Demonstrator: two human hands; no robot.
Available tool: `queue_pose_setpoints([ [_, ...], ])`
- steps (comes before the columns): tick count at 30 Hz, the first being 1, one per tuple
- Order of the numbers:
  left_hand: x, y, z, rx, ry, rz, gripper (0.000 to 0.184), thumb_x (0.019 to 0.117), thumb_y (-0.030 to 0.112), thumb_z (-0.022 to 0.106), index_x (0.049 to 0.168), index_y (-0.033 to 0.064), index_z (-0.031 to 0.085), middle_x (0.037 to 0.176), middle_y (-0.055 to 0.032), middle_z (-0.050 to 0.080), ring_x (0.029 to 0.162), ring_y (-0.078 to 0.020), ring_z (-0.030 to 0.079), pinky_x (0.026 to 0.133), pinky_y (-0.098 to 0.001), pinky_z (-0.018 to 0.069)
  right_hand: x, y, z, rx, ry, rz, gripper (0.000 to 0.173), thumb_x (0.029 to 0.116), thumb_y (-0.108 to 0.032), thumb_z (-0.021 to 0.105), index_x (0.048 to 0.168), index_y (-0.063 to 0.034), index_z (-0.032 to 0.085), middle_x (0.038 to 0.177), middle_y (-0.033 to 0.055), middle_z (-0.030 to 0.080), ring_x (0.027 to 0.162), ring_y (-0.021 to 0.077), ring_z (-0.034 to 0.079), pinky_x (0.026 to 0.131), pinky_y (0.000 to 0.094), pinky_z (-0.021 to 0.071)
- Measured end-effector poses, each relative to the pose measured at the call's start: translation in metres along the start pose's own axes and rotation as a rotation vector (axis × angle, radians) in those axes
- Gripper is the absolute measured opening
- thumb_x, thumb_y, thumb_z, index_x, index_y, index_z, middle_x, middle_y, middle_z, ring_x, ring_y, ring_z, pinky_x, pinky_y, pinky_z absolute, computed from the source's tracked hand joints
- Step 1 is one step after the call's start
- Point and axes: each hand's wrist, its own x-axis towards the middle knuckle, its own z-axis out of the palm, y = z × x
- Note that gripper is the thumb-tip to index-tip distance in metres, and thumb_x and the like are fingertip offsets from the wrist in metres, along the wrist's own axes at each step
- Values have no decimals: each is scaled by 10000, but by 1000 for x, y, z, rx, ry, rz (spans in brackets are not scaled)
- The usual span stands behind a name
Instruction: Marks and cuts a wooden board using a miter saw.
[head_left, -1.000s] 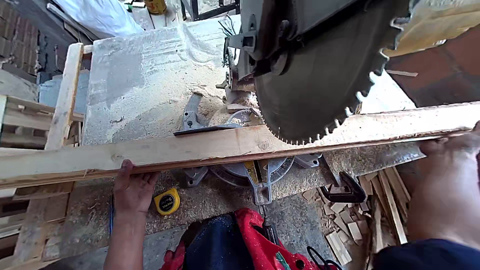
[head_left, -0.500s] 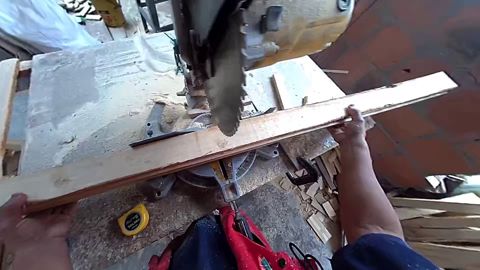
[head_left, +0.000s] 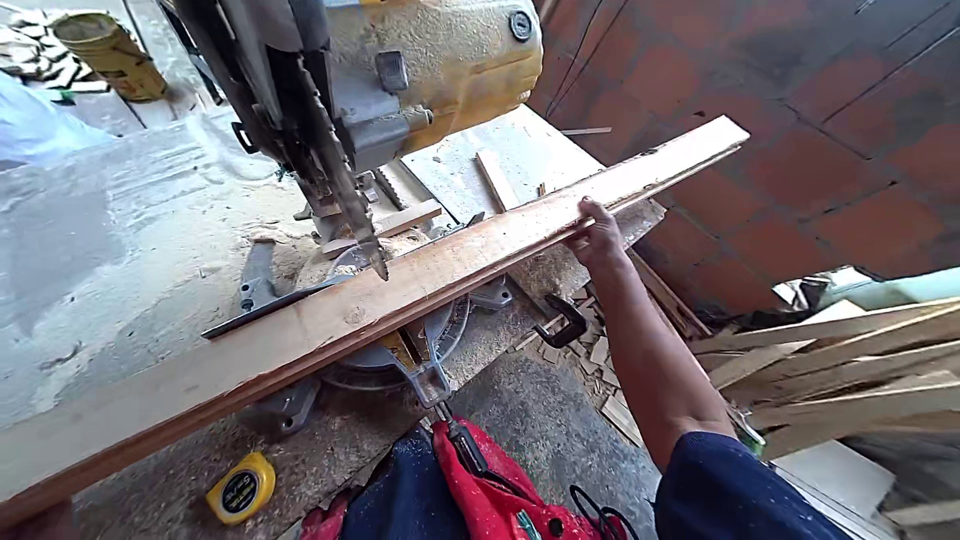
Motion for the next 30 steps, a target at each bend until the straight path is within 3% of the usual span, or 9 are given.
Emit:
queue_pose_setpoints([
  [1, 21, 0, -22, 21, -248, -82, 526, 1085, 528, 335, 1342, 82, 439, 1084, -70, 644, 931, -151, 679, 810, -325, 592, -1, -3, -1, -4, -5, -9, 450, 926, -364, 700, 1283, -120, 576, 1056, 109, 697, 905, 243, 706, 766, 453, 611],
  [2, 33, 1, -40, 9, -433, -159, 687, 1030, 660, 345, 1466, 131, 378, 1279, -96, 619, 1101, -215, 660, 919, -413, 575, -3, -4, -2, -8, -26, -17, 456, 932, -358, 700, 1300, -126, 567, 1074, 109, 703, 922, 245, 712, 778, 458, 618],
  [4, 30, 3, -44, -17, -479, -242, 871, 913, 787, 462, 1533, 184, 357, 1436, -119, 561, 1249, -306, 616, 1004, -528, 540, -5, 2, -2, -36, -56, -16, 492, 924, -387, 709, 1334, -163, 555, 1113, 90, 707, 960, 242, 716, 807, 460, 620],
  [9, 27, 6, -34, -54, -385, -213, 731, 964, 664, 527, 1503, 184, 408, 1426, -104, 575, 1242, -302, 627, 1006, -525, 541, -13, 5, 2, -44, -59, -48, 522, 931, -433, 675, 1377, -214, 516, 1206, 56, 670, 1073, 225, 681, 887, 465, 589],
  [14, 43, 10, -39, -27, -339, -160, 508, 985, 457, 574, 1382, 151, 497, 1302, -95, 635, 1136, -279, 673, 935, -504, 572, -10, 3, -1, -44, -8, -12, 583, 908, -532, 684, 1367, -212, 523, 1228, 58, 667, 1085, 224, 683, 903, 451, 588],
  [20, 40, 11, -35, -35, -329, -167, 511, 973, 436, 578, 1390, 152, 497, 1315, -105, 630, 1146, -297, 668, 941, -527, 565, -5, -1, 2, -60, 98, -31, 539, 875, -426, 729, 1316, -180, 542, 1176, 92, 662, 1004, 244, 692, 823, 451, 596],
  [25, 17, 11, -24, -24, -370, -176, 487, 972, 447, 600, 1353, 154, 521, 1224, -106, 671, 1068, -278, 701, 892, -501, 594, 10, -8, -2, -39, 122, -93, 458, 891, -377, 690, 1283, -182, 554, 1152, 80, 661, 992, 231, 686, 805, 468, 593],
  [30, 7, 3, -19, -44, -399, -208, 483, 960, 442, 612, 1349, 169, 525, 1247, -102, 662, 1083, -287, 696, 893, -506, 592, 23, -20, -3, -28, 105, -85, 507, 905, -396, 674, 1342, -184, 524, 1234, 90, 648, 1092, 248, 668, 879, 491, 576],
])
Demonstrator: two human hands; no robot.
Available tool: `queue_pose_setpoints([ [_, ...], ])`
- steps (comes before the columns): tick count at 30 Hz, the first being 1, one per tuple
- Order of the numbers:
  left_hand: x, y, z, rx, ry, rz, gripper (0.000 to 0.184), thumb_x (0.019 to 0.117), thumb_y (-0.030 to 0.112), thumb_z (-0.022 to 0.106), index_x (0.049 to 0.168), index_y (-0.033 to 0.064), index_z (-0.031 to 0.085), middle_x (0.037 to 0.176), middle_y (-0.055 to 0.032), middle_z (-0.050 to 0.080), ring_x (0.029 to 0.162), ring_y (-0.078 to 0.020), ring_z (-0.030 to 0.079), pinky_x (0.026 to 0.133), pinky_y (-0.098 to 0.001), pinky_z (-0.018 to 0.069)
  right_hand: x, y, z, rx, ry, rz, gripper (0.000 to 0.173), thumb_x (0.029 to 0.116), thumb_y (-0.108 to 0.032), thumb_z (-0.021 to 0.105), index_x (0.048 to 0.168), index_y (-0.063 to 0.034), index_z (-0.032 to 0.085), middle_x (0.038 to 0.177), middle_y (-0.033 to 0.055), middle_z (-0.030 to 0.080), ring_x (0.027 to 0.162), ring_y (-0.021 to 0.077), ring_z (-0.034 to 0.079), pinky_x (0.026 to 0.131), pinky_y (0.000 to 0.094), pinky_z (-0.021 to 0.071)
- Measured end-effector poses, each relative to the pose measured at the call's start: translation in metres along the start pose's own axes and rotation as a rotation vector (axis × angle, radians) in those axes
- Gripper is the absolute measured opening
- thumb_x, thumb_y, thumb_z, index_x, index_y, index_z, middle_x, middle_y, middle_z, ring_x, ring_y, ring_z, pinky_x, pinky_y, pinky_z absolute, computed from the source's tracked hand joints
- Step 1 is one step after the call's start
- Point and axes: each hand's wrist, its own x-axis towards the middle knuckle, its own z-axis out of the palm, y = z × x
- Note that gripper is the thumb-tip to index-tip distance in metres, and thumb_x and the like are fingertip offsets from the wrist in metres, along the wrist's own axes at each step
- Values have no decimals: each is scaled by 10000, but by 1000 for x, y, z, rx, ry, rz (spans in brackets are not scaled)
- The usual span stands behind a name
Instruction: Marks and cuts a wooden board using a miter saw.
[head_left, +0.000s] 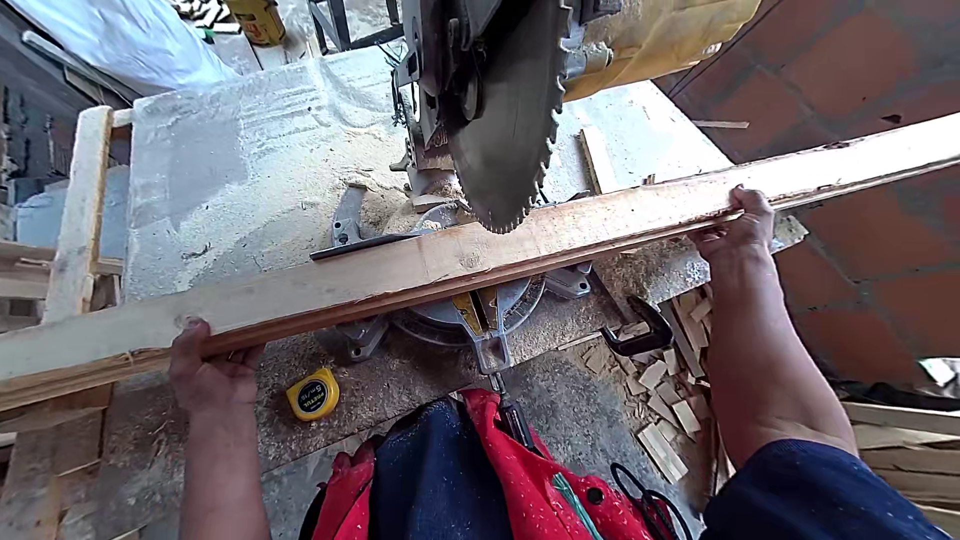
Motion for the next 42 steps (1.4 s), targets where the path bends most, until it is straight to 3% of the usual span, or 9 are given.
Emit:
queue_pose_setpoints([
  [10, 0, -2, 4, -12, 55, 19, 497, 964, 435, 614, 1372, 166, 523, 1306, -107, 641, 1148, -290, 670, 939, -521, 568, 1, -3, -5, -45, -36, 64, 561, 910, -450, 685, 1367, -178, 506, 1251, 95, 631, 1078, 257, 670, 885, 465, 580],
  [13, 1, -4, 4, -20, 54, 29, 510, 965, 443, 618, 1379, 166, 511, 1316, -110, 635, 1153, -300, 670, 948, -529, 566, 2, -7, -10, -246, 35, 43, 757, 891, -585, 689, 1478, -191, 418, 1354, 107, 592, 1161, 255, 649, 918, 462, 583],
  [16, 2, -5, 3, -14, 45, 36, 524, 958, 457, 623, 1380, 170, 508, 1306, -108, 639, 1144, -294, 674, 941, -523, 568, -35, -11, -13, -716, 221, -354, 1183, 862, -650, 662, 1624, -25, 7, 1614, 211, 327, 1466, 256, 390, 1166, 411, 393],
  [17, 3, -5, 4, -16, 45, 37, 524, 957, 456, 625, 1380, 170, 510, 1304, -111, 641, 1140, -295, 677, 935, -524, 573, -57, -7, -13, -824, 200, -594, 1177, 865, -641, 654, 1610, 36, 44, 1598, 263, 334, 1484, 307, 359, 1210, 417, 333],
  [20, 2, -4, 5, -32, 57, 37, 479, 959, 446, 626, 1346, 180, 533, 1253, -101, 663, 1086, -288, 698, 902, -515, 589, -139, 13, 4, -1022, -404, -1167, 1032, 830, -503, 800, 1514, 91, 306, 1488, 349, 426, 1407, 446, 418, 1185, 559, 350],
  [23, 0, -3, 7, -27, 74, 54, 409, 964, 424, 612, 1288, 185, 543, 1158, -75, 678, 1005, -253, 711, 853, -491, 604, -207, 37, 61, -1317, -952, -1239, 1230, 588, -690, 869, 1520, -37, 403, 1531, 208, 470, 1440, 405, 406, 1181, 603, 326],
  [26, -2, -3, 10, -31, 92, 69, 426, 960, 420, 618, 1301, 177, 540, 1170, -80, 672, 1003, -259, 709, 852, -492, 603, -224, 58, 117, -1475, -1244, -1295, 1328, 539, -787, 828, 1563, -85, 356, 1567, 134, 454, 1476, 336, 384, 1242, 547, 243],
  [32, 0, -6, 11, -37, 125, 103, 397, 959, 411, 600, 1283, 185, 553, 1175, -85, 676, 1000, -267, 710, 847, -508, 599, -219, 73, 149, -1669, -1377, -1260, 1217, 626, -739, 802, 1588, -148, 347, 1333, 135, 610, 1224, 339, 586, 1034, 543, 449],
  [42, -22, -7, 23, -9, 149, 51, 525, 960, 551, 622, 1320, 175, 563, 1116, -67, 694, 942, -222, 712, 780, -441, 617, -202, 64, 137, -1651, -1402, -1222, 1241, 587, -771, 807, 1597, -219, 345, 1336, 128, 640, 1226, 355, 604, 1043, 619, 449],
])
